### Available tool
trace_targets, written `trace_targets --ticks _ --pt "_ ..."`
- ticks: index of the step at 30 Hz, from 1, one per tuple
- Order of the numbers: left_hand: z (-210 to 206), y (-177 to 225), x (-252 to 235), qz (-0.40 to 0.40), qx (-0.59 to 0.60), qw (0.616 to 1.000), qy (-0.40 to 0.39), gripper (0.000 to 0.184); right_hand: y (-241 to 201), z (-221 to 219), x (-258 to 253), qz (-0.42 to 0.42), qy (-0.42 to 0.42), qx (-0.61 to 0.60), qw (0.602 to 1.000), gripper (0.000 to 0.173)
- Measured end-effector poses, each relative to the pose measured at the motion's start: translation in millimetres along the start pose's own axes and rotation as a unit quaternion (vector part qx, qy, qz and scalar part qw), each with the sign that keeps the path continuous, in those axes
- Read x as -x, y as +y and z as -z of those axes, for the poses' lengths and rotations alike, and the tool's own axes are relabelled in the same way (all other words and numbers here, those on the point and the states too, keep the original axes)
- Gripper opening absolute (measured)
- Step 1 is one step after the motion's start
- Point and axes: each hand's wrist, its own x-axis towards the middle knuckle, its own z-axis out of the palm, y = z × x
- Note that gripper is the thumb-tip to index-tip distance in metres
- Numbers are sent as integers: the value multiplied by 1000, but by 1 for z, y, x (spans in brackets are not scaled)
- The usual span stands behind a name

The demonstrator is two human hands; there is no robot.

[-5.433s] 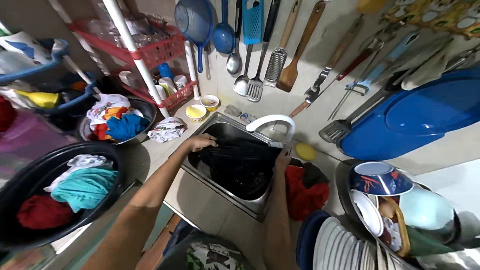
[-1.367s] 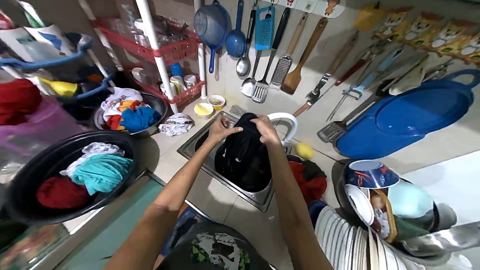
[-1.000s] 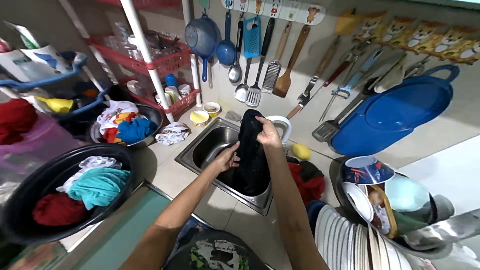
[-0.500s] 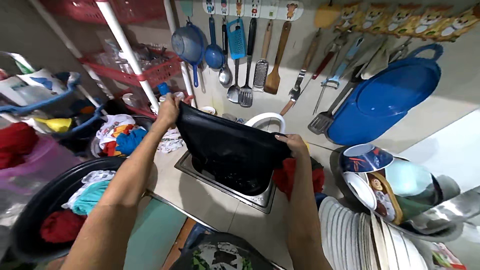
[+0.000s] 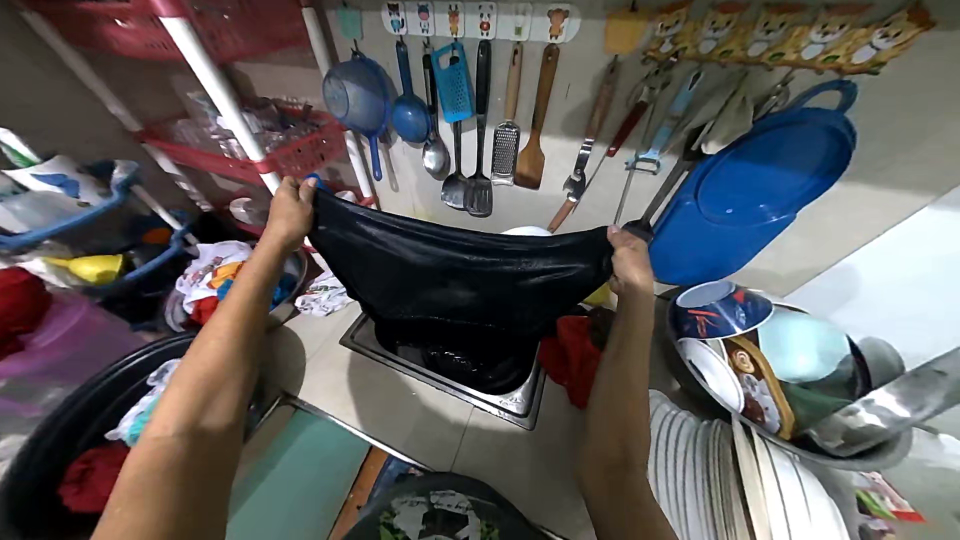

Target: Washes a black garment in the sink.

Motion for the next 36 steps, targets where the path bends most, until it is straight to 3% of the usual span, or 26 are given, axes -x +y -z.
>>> trace_targets --ticks 6,7,8,9,10,12,14,15,17,19,20,22,24,26,28,30,31,33,34,36 --pt "-24 34 23 11 208 975 -81 41 -20 -13 22 55 8 -33 998 31" --pt "-28 41 27 32 251 963 -93 40 -46 -15 39 -5 -1 0 1000 33" --pt "-34 42 29 46 304 946 -104 35 -93 -12 46 -192 -57 6 980 37" --pt "-45 34 30 58 378 917 -112 34 -39 -26 38 16 14 -24 999 31" --pt "-61 15 32 74 446 885 -113 38 -7 -33 20 78 14 -74 994 29" --pt "-110 -45 64 163 494 845 -126 65 26 -37 7 64 -24 -32 997 29" --pt "-174 -93 124 325 430 821 -189 91 53 -42 19 45 -74 155 984 37" --pt "-201 -105 152 379 359 819 -239 89 68 -48 28 36 -117 258 958 38" --pt "-233 -104 184 391 256 816 -340 72 90 -71 47 -48 -247 419 872 47" --pt "-230 -70 187 349 210 829 -383 50 118 -99 73 -144 -351 501 778 56" --pt "-222 -51 179 315 201 838 -398 54 139 -110 85 -166 -382 516 748 61" --pt "-199 -18 155 247 220 854 -402 52 183 -121 101 -177 -415 521 725 73" --pt "-176 0 127 192 294 856 -380 42 195 -121 105 -185 -408 501 741 65" --pt "-152 8 103 149 374 846 -351 33 194 -111 95 -162 -372 376 833 50" --pt "-140 4 88 125 493 814 -280 25 181 -99 83 -143 -298 168 929 43" --pt "-151 -15 85 139 596 773 -165 37 159 -92 68 -134 -213 25 967 44" --pt "-167 -29 92 182 602 767 -128 54 152 -93 60 -122 -180 3 976 42" --pt "-213 -53 128 305 484 810 -129 84 149 -96 41 -87 -173 99 976 50" --pt "-230 -60 149 336 433 812 -201 92 150 -97 33 -64 -210 192 956 66" --pt "-249 -54 175 350 371 799 -318 86 158 -101 28 -32 -320 314 893 108"
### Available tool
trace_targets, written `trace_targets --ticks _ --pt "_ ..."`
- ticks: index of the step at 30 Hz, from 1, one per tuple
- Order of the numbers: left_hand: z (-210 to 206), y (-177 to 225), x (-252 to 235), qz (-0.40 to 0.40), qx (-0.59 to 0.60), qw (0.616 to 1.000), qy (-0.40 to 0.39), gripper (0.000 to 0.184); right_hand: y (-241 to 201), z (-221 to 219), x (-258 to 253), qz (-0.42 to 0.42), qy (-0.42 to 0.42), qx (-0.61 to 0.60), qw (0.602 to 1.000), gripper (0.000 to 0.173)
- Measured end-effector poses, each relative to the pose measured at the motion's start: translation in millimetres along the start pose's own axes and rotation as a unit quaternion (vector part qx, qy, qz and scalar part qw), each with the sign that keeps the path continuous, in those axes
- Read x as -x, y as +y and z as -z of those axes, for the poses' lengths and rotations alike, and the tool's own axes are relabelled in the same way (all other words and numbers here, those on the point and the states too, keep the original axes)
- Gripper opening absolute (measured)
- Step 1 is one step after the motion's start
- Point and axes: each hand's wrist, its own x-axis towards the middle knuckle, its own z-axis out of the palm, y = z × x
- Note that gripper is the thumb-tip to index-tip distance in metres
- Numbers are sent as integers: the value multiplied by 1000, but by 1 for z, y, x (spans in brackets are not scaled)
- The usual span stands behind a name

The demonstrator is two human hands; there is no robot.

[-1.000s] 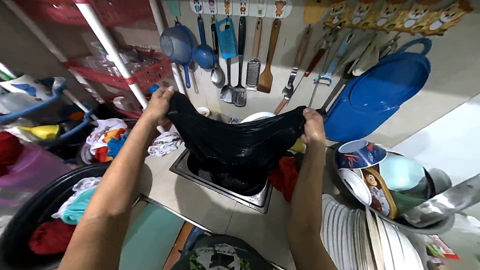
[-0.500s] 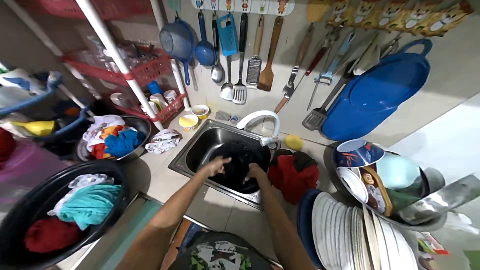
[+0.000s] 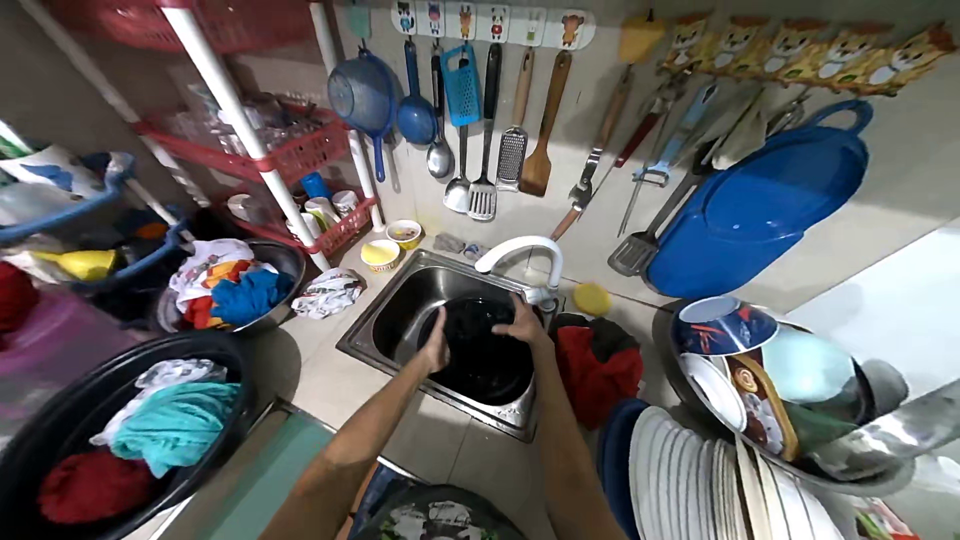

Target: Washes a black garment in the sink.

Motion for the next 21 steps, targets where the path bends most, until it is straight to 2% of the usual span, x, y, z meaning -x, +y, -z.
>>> trace_targets --ticks 1,2,3,4,6,9,10,11,12,14,15,17,18,19,21 --pt "-8 2 3 13 -41 999 -30 76 1 -8 0 24 -54 30 998 121" --pt "-17 13 10 8 -82 995 -57 65 1 -18 2 58 -95 23 994 124" --pt "-24 31 20 -8 -120 990 -75 55 2 -29 6 88 -115 -16 989 119" --pt "-31 52 31 -34 -149 986 -73 48 2 -42 11 93 -113 -81 986 107" --pt "-35 91 49 -104 -149 982 -59 37 5 -60 17 32 -81 -182 980 80" --pt "-17 126 57 -252 -22 962 -107 23 30 -70 14 -60 -43 -180 981 62" --pt "-11 135 63 -288 43 949 -121 22 35 -70 18 -75 -24 -220 972 57" --pt "-3 140 66 -317 114 933 -130 22 38 -68 24 -81 8 -301 950 54" --pt "4 140 63 -337 187 914 -124 22 38 -69 30 -75 57 -405 910 54" --pt "13 122 40 -333 267 903 -50 32 22 -75 32 -38 131 -593 794 49" --pt "15 103 22 -302 253 919 -7 37 9 -80 30 -2 147 -650 746 47" --pt "5 57 -4 -165 178 970 18 44 -19 -88 14 73 142 -682 714 44" --pt "-6 38 -12 -109 151 982 6 43 -36 -92 8 64 160 -665 726 38" --pt "-18 23 -16 -80 145 986 1 40 -53 -96 10 51 181 -621 761 34" --pt "-32 -3 -27 -105 175 979 -4 34 -84 -102 31 53 197 -478 854 26"
